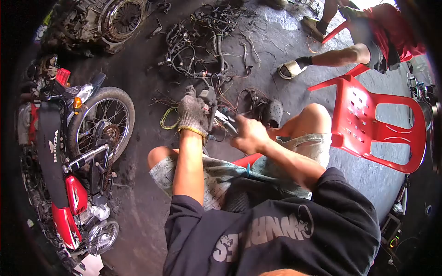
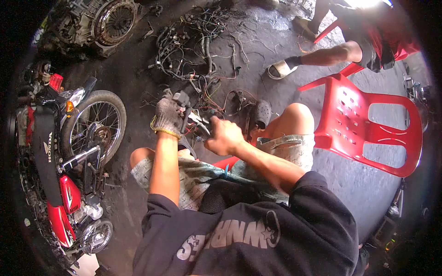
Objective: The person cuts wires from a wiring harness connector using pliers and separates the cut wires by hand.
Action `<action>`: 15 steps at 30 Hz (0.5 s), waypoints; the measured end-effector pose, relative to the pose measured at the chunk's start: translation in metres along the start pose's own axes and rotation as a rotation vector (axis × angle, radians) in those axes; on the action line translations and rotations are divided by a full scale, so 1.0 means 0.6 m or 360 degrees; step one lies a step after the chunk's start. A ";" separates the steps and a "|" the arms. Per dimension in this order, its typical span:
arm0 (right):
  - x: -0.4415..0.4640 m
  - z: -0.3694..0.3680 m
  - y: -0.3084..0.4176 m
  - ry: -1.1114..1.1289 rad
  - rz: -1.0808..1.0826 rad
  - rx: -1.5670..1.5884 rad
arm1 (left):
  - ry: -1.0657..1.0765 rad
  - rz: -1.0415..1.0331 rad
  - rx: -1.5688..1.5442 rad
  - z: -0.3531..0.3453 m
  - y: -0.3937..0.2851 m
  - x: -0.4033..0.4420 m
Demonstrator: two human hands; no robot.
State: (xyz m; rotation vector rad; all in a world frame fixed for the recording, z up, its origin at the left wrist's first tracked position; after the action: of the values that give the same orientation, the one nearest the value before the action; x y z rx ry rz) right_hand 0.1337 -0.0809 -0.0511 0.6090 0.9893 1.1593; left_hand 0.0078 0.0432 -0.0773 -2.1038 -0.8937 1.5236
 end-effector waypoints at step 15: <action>-0.061 0.110 -0.068 0.0041 -0.0102 0.0748 | -0.0377 -0.0877 0.0632 0.090 -0.074 0.003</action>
State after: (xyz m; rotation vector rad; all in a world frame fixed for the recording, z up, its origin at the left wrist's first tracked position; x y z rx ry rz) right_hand 0.2082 -0.1229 -0.0423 0.9280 1.3070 0.8808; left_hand -0.0543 0.0734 -0.0680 -1.2818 -1.0390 1.5037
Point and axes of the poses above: each hand's wrist, its own x-axis towards the middle knuckle, its own z-axis out of the back of the hand, y = z × x, the point moved 7 cm from there along x, towards the middle knuckle, and after that the axes turned 7 degrees about x, right-handed, at the moved point
